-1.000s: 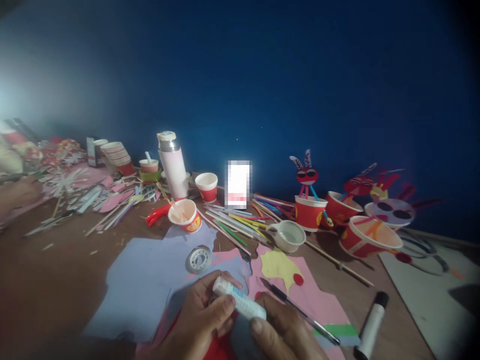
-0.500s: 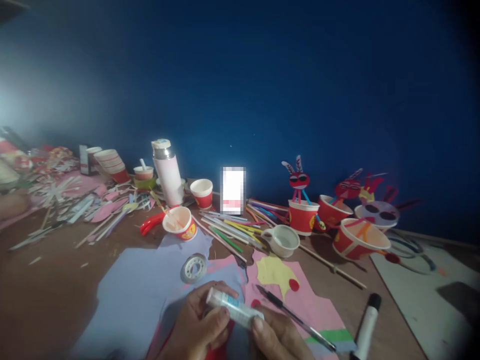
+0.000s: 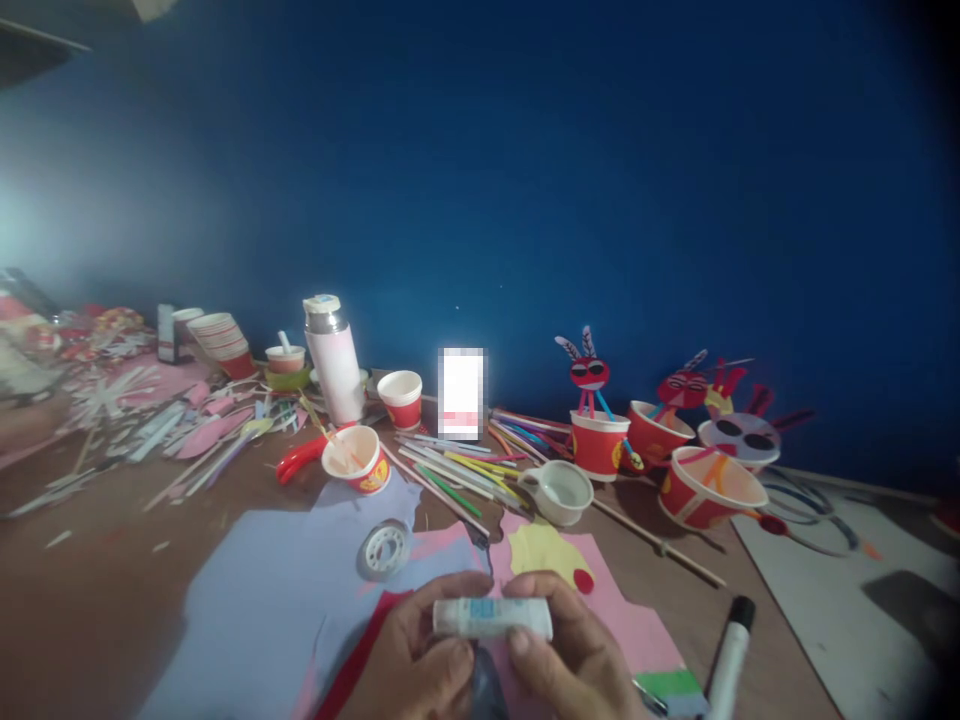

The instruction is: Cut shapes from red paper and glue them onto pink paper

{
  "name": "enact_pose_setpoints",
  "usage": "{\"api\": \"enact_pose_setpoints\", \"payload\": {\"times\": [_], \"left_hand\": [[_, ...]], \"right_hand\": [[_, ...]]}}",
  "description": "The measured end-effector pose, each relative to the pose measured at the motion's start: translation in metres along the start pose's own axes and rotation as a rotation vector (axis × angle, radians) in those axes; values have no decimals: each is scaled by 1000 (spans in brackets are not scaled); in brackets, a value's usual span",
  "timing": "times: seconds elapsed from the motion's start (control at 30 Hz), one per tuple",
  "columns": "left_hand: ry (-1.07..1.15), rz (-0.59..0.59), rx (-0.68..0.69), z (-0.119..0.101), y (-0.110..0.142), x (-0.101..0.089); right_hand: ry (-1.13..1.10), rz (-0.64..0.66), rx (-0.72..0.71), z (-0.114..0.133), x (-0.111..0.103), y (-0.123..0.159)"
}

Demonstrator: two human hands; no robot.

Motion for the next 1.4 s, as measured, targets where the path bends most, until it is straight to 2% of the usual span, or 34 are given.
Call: {"api": "enact_pose_setpoints", "payload": {"times": [0.13, 0.2, 0.27, 0.37, 0.43, 0.57, 0.67, 0.83, 0.97, 1.07, 1.23, 1.4], "left_hand": [[-134, 84, 9, 0, 2, 2], [-348, 74, -12, -1, 7, -2], [-681, 58, 90, -7, 11, -6], [-1173, 138, 435, -14, 16, 2], [-1392, 181, 588, -12, 18, 8], [-1641, 139, 621, -6, 12, 11], [-1747, 120, 572, -4, 9, 11], [-1834, 195, 361, 1, 6, 11], [-1860, 227, 308, 2, 7, 12], [-1879, 249, 309, 6, 7, 9], [-1891, 251, 310, 8, 6, 6], [-1905, 294, 256, 8, 3, 10]], "right_hand": [[147, -145, -127, 39, -26, -9], [257, -127, -259, 58, -34, -14], [414, -91, -346, 70, -38, -18], [760, -16, -393, 71, -37, -21], [979, 58, -391, 66, -33, -22], [1201, 191, -460, 55, -25, -19], [1274, 231, -523, 49, -22, -19], [1403, 221, -612, 41, -21, -18], [1461, 257, -660, 36, -18, -18], [1455, 317, -647, 33, -16, -18], [1498, 310, -535, 30, -17, -19], [1496, 318, -519, 30, -15, -20]]}}
Point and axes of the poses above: each hand's wrist, its own y-axis away from the middle knuckle, its own x-axis out of the palm, z = x × y, the point moved 5 cm from there along -y, towards the middle knuckle, and after that the axes turned 1 degree about -z, right-handed, at the moved point
